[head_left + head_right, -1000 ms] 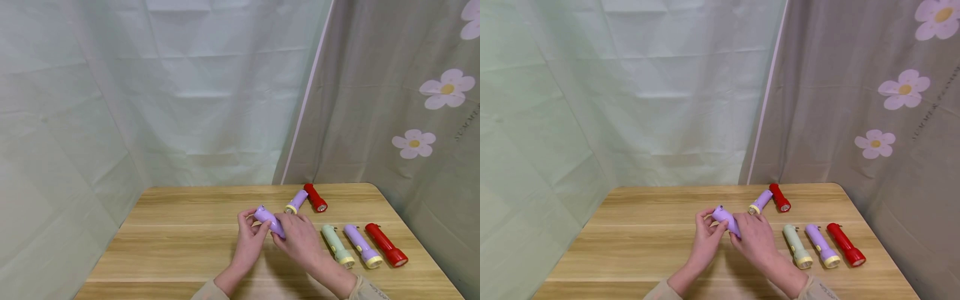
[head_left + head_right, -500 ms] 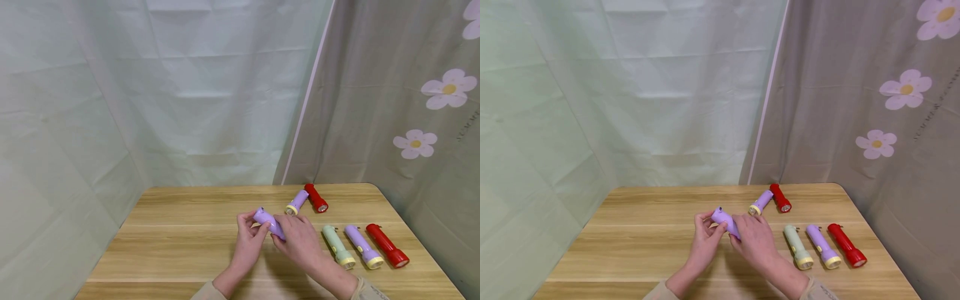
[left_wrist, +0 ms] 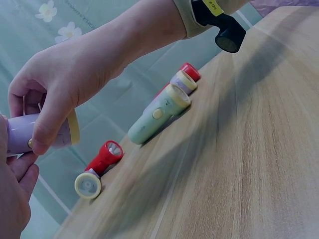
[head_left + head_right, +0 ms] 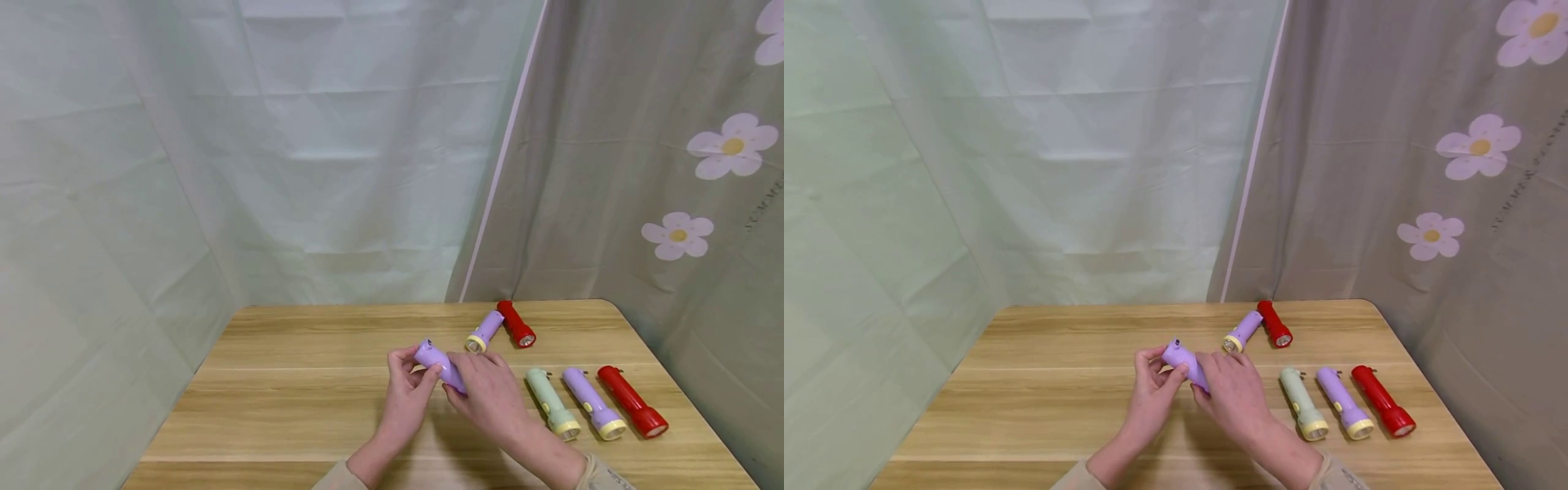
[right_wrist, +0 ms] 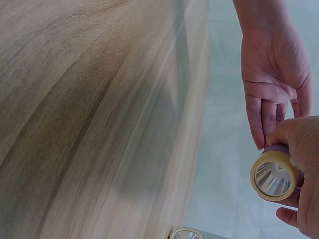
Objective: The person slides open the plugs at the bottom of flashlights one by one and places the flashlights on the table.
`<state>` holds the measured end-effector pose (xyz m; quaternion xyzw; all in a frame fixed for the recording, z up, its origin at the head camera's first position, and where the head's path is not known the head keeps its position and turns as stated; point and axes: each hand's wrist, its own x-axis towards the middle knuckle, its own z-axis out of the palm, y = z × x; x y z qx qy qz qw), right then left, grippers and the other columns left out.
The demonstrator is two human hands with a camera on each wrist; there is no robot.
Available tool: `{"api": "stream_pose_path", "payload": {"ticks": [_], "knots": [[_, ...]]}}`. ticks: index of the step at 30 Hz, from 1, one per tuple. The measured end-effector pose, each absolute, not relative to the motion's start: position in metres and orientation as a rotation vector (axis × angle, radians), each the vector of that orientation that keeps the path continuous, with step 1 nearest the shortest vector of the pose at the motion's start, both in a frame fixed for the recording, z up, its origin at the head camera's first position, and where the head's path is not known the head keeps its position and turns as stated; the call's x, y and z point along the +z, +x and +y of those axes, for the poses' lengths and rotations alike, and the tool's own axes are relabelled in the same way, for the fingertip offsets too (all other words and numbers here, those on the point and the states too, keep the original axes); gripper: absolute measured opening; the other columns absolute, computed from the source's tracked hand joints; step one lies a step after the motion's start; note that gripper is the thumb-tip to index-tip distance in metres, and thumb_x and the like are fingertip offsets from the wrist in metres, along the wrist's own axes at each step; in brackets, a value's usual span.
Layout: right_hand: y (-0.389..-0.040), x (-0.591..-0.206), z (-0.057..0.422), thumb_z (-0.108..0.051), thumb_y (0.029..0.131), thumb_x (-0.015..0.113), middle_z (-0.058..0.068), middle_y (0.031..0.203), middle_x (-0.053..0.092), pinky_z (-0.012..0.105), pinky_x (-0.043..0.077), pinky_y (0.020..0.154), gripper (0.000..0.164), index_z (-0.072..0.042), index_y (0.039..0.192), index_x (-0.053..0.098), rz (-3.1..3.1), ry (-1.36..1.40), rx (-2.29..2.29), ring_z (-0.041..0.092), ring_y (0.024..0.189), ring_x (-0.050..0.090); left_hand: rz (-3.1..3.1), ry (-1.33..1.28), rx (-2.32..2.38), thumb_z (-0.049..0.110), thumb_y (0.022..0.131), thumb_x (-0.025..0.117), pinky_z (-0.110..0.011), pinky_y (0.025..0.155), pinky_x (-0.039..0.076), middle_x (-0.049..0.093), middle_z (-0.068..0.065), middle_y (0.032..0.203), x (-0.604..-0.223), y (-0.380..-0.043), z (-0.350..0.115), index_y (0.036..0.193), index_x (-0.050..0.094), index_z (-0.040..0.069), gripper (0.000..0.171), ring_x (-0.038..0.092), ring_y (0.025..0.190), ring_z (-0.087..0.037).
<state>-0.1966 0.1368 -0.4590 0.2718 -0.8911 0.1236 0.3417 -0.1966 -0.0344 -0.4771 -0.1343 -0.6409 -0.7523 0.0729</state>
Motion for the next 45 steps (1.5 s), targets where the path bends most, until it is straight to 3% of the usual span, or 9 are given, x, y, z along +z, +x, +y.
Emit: {"api": "stream_pose_path", "payload": {"ticks": [6,13,45], "knots": [[-0.1958,-0.4597,0.1362,-0.028,0.075,0.089,0.0,0.095,0.072,0.043,0.051,0.087,0.049,-0.012,0.115,0.066,-2.312,0.712,0.318,0.019,0.086,0.07,-1.918,-0.424,-2.273,0.007,0.1,0.067,-0.034,0.082,0.057,0.057,-0.02,0.125,-0.4782,-0.1965,-0.0355,0.132,0.034,0.002,0.047,0.069,0.101,-0.026],[-0.1952,-0.4601,0.1355,-0.027,0.074,0.089,0.0,0.094,0.072,0.044,0.051,0.087,0.048,-0.011,0.114,0.066,-2.311,0.717,0.334,0.018,0.084,0.069,-1.89,-0.451,-2.286,0.007,0.1,0.066,-0.026,0.08,0.055,0.057,-0.021,0.126,-0.4777,-0.1946,-0.0355,0.132,0.034,0.002,0.046,0.069,0.102,-0.027],[-0.1955,-0.4635,0.1367,-0.028,0.075,0.089,0.0,0.092,0.071,0.042,0.052,0.084,0.047,-0.011,0.112,0.065,-2.291,0.739,0.319,0.018,0.081,0.069,-1.951,-0.455,-2.279,0.01,0.101,0.066,-0.028,0.084,0.056,0.055,-0.022,0.132,-0.4768,-0.1922,-0.0377,0.137,0.034,0.003,0.048,0.067,0.108,-0.029]]}}
